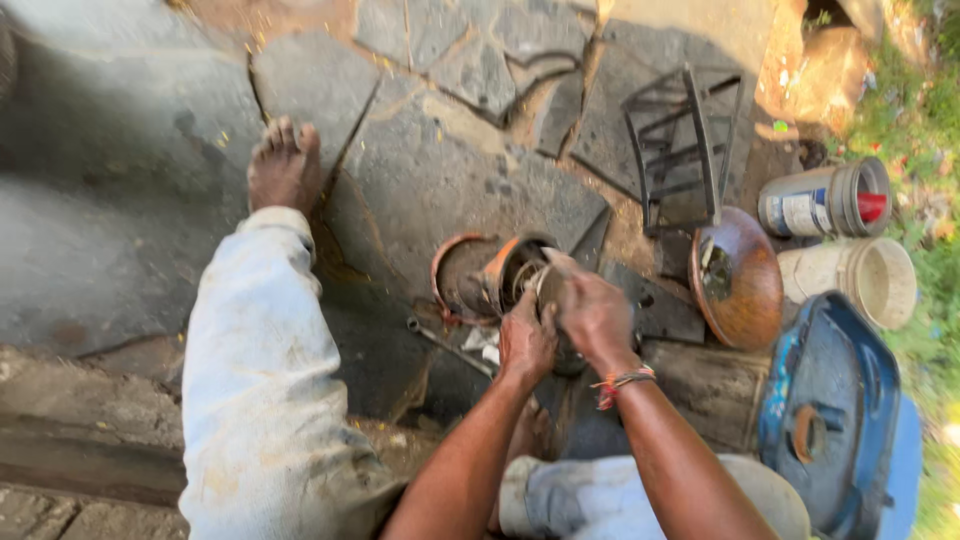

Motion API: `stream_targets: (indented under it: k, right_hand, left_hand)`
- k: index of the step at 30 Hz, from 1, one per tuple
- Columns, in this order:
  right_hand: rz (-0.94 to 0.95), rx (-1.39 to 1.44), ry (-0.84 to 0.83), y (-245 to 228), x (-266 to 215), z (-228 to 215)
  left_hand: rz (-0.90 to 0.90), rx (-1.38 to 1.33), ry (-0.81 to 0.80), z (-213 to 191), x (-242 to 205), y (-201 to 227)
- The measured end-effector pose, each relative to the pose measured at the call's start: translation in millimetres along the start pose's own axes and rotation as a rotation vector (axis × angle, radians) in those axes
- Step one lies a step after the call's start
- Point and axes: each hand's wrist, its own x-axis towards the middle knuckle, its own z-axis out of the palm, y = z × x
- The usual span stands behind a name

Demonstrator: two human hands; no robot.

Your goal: The person is repairing a mechanical component on a stone floor. They scrape residue from the internal surfaces of a metal housing using a metal strip and then insert a core component into the housing by hand.

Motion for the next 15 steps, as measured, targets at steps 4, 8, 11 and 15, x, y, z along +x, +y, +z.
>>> stream_targets:
  k: [4,8,11,15]
  right_hand:
    - [0.067,0.071,0.077,-8,1,-6]
    - [-0.533,0.101,0.168,-5,-14,-14]
    - [-0.317,-0.106,0.041,-22,6,-28]
    - [-0.272,-0.257,-0.241,-34,3,-41]
  left_hand:
    - [-0.105,0.086,-0.059,-6,6,5]
    - [-0.025,0.020,-0.045,-1,-7,-2]
    - [0.043,-0.038,0.044,-2,2,3]
    - [-0.114,-0.062,-0.005,4,-3,-10]
